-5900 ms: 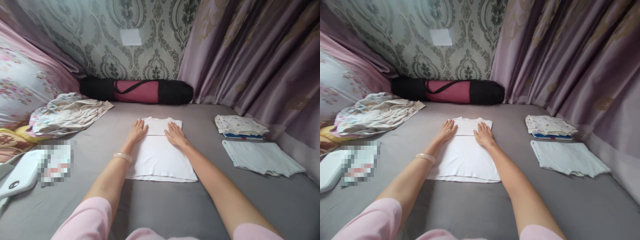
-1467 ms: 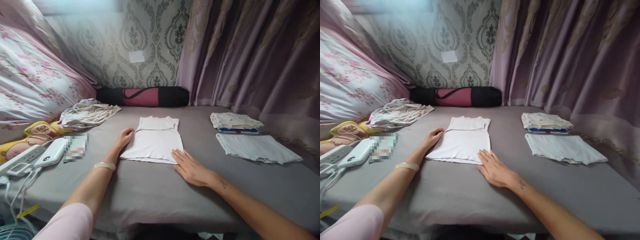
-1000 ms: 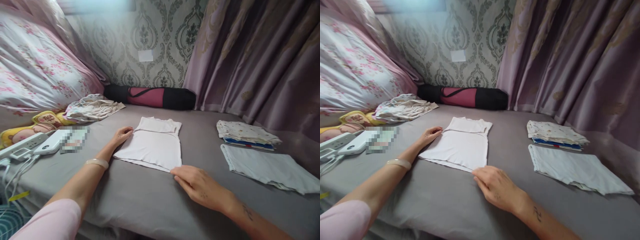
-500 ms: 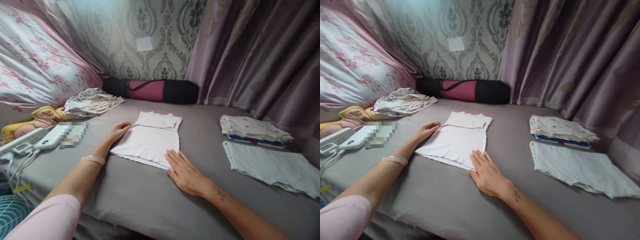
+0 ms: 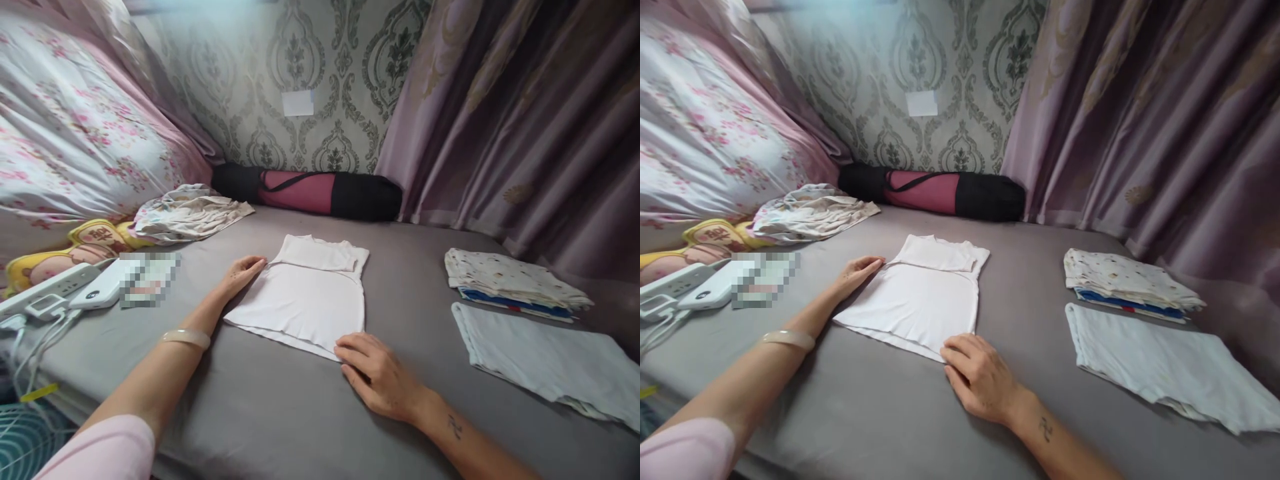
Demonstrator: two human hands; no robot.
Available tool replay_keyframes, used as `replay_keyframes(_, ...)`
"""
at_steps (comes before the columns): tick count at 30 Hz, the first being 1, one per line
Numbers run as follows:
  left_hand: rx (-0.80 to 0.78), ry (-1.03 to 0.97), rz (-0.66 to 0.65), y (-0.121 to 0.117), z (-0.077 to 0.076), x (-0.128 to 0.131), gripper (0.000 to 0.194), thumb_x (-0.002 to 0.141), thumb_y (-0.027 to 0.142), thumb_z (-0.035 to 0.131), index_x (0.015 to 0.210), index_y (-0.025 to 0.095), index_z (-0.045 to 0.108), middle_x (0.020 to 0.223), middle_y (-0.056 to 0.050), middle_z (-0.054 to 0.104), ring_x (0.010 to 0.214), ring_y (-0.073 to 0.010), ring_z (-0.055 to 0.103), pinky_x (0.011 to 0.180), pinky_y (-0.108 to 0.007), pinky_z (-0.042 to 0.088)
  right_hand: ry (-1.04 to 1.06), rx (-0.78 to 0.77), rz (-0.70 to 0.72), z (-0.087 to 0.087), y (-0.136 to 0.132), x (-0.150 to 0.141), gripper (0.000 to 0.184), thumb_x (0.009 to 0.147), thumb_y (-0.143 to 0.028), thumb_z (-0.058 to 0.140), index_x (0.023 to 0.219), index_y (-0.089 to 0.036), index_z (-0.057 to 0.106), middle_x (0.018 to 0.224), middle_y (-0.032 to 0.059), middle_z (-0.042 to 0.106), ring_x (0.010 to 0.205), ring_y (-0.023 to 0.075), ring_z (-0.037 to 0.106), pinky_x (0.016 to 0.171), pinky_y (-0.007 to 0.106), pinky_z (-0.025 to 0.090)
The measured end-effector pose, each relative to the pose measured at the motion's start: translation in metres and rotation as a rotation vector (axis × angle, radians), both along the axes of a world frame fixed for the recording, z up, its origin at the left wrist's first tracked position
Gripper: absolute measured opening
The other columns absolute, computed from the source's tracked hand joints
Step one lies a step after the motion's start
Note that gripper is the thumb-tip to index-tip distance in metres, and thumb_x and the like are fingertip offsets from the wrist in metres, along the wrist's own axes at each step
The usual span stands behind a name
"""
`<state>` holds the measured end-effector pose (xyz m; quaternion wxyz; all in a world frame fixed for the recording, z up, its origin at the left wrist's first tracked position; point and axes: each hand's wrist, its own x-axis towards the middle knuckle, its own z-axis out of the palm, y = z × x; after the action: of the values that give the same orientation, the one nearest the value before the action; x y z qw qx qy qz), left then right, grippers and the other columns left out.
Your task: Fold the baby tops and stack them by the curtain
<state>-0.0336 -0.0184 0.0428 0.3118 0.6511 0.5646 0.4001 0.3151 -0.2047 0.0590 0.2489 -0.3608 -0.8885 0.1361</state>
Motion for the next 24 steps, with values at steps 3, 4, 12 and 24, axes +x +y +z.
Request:
replay_keyframes(3, -0.042, -0.072, 0.006, -0.001, 0.001, -0.001, 0.06, 0.074, 0.067, 0.06, 0.102, 0.015, 0.071, 0.103, -0.008, 0.073, 0.094, -0.0234, 0.065, 0.08, -0.028, 0.049, 0.02, -0.022, -0.011, 0.002, 0.0, -0.001, 0.025, 0.091, -0.016, 0.048, 0.11, -0.02, 0.063, 0.104, 0.0094, 0.064, 0.098, 0.0209, 0.058, 0.089, 0.039, 0.05)
replay_keyframes(4, -0.053, -0.102, 0.008, -0.001, 0.002, -0.002, 0.06, 0.074, 0.067, 0.061, 0.102, 0.015, 0.071, 0.103, -0.008, 0.073, 0.092, -0.0224, 0.065, 0.078, -0.028, 0.049, 0.022, -0.028, -0.025, 0.003, -0.001, -0.002, 0.024, 0.09, -0.016, 0.049, 0.11, -0.02, 0.063, 0.102, 0.0092, 0.063, 0.096, 0.0208, 0.058, 0.087, 0.038, 0.05)
replay_keyframes(12, -0.046, 0.076, -0.19, -0.028, 0.027, -0.017, 0.053, 0.078, 0.064, 0.058, 0.102, 0.018, 0.07, 0.102, -0.008, 0.072, 0.095, -0.0237, 0.064, 0.083, -0.031, 0.049, 0.014, -0.135, -0.247, -0.001, -0.012, 0.011, 0.025, 0.091, -0.024, 0.056, 0.115, -0.024, 0.063, 0.118, 0.0088, 0.061, 0.112, 0.0223, 0.054, 0.097, 0.042, 0.047)
replay_keyframes(24, 0.184, 0.468, -0.692, -0.088, 0.02, -0.064, 0.033, 0.089, 0.037, 0.06, 0.121, 0.029, 0.061, 0.117, -0.008, 0.064, 0.11, -0.0222, 0.058, 0.093, -0.034, 0.05, -0.064, -0.161, -0.284, 0.013, -0.014, 0.011, 0.026, 0.098, -0.031, 0.046, 0.113, -0.026, 0.067, 0.114, 0.0066, 0.067, 0.106, 0.021, 0.061, 0.092, 0.038, 0.052)
